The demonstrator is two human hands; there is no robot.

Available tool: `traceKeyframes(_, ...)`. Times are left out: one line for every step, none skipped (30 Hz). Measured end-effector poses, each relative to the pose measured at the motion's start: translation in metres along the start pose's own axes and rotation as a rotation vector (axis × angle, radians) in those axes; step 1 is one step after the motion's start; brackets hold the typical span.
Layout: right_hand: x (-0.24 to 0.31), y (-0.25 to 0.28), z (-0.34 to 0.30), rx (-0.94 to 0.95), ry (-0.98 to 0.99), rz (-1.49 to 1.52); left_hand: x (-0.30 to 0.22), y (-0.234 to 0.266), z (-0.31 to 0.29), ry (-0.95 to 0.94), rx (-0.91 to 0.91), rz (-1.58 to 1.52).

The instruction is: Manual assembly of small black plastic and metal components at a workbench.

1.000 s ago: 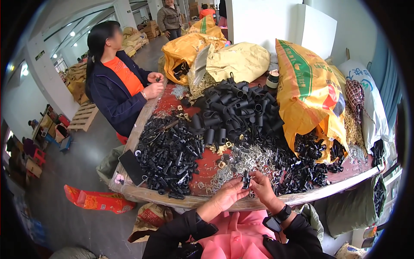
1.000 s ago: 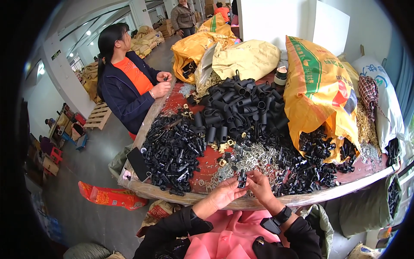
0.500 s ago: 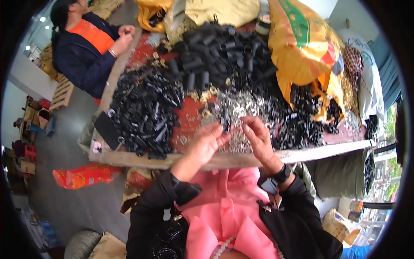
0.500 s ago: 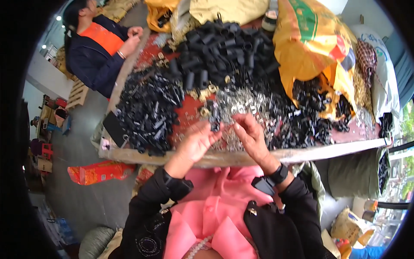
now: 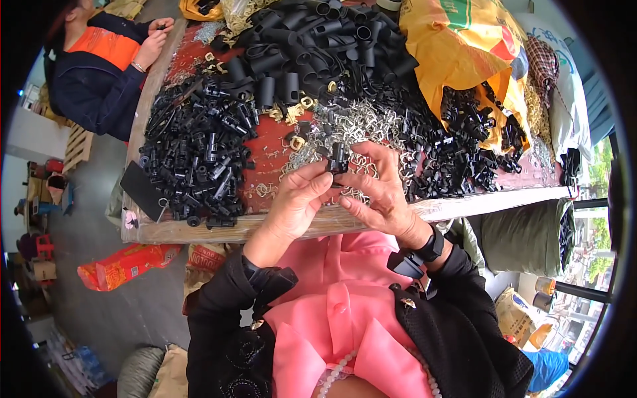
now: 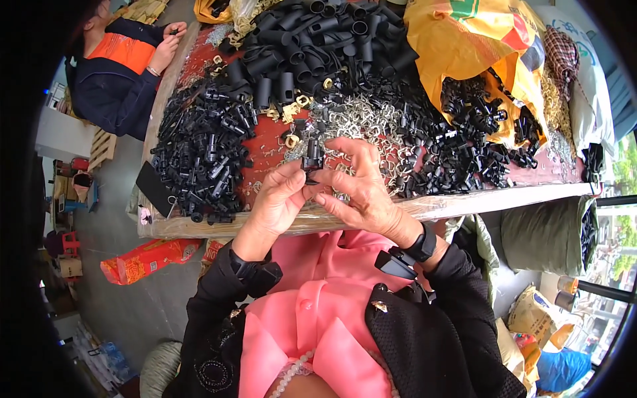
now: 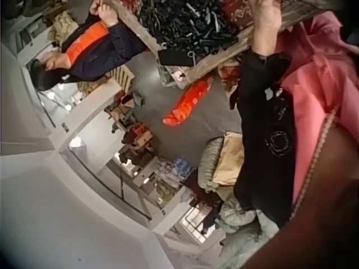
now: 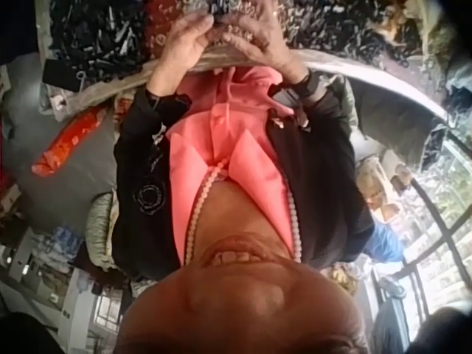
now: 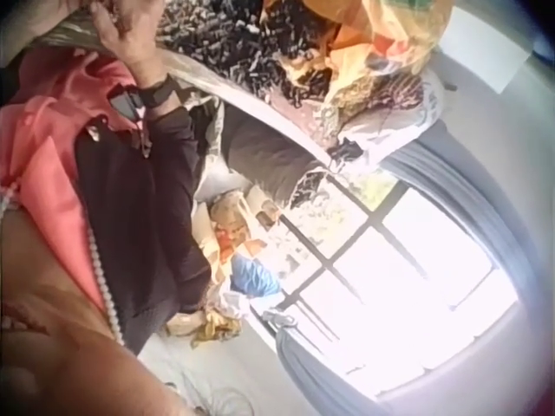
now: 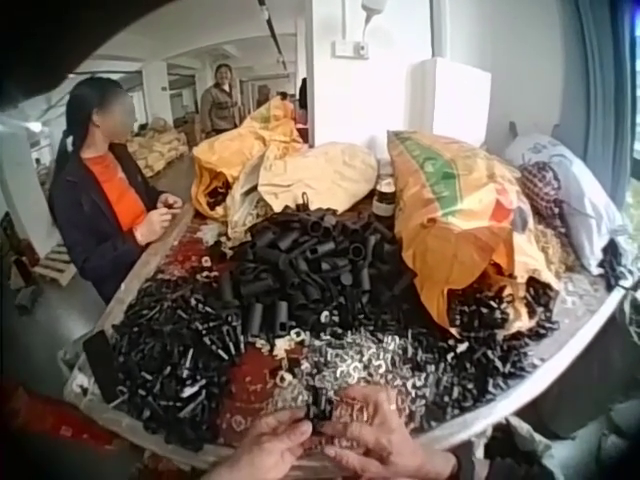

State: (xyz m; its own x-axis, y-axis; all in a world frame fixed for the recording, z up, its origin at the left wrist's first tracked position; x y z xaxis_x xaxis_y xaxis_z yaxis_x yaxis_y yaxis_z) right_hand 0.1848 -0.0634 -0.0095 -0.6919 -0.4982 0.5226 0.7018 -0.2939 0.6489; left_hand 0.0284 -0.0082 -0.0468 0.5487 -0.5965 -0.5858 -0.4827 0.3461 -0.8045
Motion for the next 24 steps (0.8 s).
traceKeyframes(0.000,0.000,0.000,0.000,-0.003,0.000,0.000,-0.002,0.000,0.010,0.009,0.011)
traceKeyframes(0.000,-0.001,0.000,0.003,0.003,-0.022,0.000,-0.003,0.000,0.020,0.017,0.021)
traceKeyframes(0.000,-0.002,0.000,0.006,0.008,-0.043,0.000,-0.003,0.001,0.030,0.025,0.032)
traceKeyframes(0.000,-0.003,0.000,0.010,0.013,-0.064,0.000,-0.002,0.000,0.032,0.023,0.031)
traceKeyframes(0.000,-0.004,0.000,0.009,0.012,-0.065,0.000,-0.002,0.001,0.038,0.017,0.029)
traceKeyframes(0.000,-0.006,-0.002,0.014,-0.007,-0.047,0.000,-0.001,0.001,0.043,0.011,0.027)
traceKeyframes(-0.001,-0.008,-0.003,0.020,-0.026,-0.029,0.001,0.000,0.001,0.048,0.005,0.025)
traceKeyframes(-0.001,-0.010,-0.005,0.025,-0.045,-0.010,0.002,0.001,0.000,0.050,0.004,0.025)
traceKeyframes(0.000,-0.011,-0.005,0.026,-0.047,-0.009,0.003,0.002,0.000,0.054,0.002,0.018)
traceKeyframes(-0.001,-0.012,-0.005,0.038,-0.059,-0.019,0.004,0.002,-0.001,0.056,0.002,0.011)
traceKeyframes(0.000,-0.013,-0.005,0.051,-0.071,-0.030,0.005,0.002,-0.001,0.059,0.002,0.005)
traceKeyframes(0.000,-0.014,-0.005,0.063,-0.083,-0.040,0.007,0.003,-0.002,0.060,0.001,0.004)
traceKeyframes(0.001,-0.015,-0.006,0.064,-0.085,-0.039,0.009,0.003,-0.003,0.075,-0.034,-0.017)
traceKeyframes(0.002,-0.017,-0.006,0.073,-0.082,-0.077,0.012,0.004,-0.005,0.090,-0.069,-0.039)
traceKeyframes(0.003,-0.018,-0.004,0.080,-0.076,-0.117,0.012,0.004,-0.005,0.102,-0.101,-0.060)
traceKeyframes(0.003,-0.018,-0.004,0.088,-0.071,-0.156,0.012,0.004,-0.005,0.102,-0.102,-0.060)
traceKeyframes(0.003,-0.018,-0.004,0.089,-0.071,-0.155,0.012,0.004,-0.005,0.098,-0.099,-0.076)
traceKeyframes(0.003,-0.017,-0.005,0.102,-0.068,-0.141,0.012,0.005,-0.005,0.094,-0.096,-0.093)
traceKeyframes(0.002,-0.016,-0.006,0.116,-0.066,-0.126,0.012,0.005,-0.005,0.091,-0.095,-0.109)
traceKeyframes(0.001,-0.015,-0.006,0.128,-0.060,-0.113,0.011,0.005,-0.005,0.089,-0.095,-0.110)
traceKeyframes(0.000,-0.013,-0.006,0.129,-0.058,-0.114,0.010,0.004,-0.005,0.096,-0.078,-0.113)
traceKeyframes(-0.002,-0.012,-0.006,0.114,-0.063,-0.068,0.008,0.004,-0.004,0.103,-0.061,-0.117)
traceKeyframes(-0.004,-0.010,-0.006,0.098,-0.068,-0.023,0.007,0.004,-0.003,0.111,-0.044,-0.120)
traceKeyframes(-0.007,-0.008,-0.005,0.081,-0.073,0.021,0.007,0.005,-0.001,0.111,-0.043,-0.120)
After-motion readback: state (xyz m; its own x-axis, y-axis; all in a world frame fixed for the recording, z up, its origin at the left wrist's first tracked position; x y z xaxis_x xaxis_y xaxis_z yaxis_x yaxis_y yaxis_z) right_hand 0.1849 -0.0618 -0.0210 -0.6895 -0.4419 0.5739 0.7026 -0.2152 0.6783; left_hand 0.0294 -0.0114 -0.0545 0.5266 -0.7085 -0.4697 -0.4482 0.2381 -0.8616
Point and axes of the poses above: each hand's wrist, its own z-axis towards the middle knuckle, its own y-axis out of the back of the hand, x = y × z, the point moved 1 cm from there along z, towards the middle knuckle, and after that the axes turned 5 degrees about -z, right-handed, at the moved point
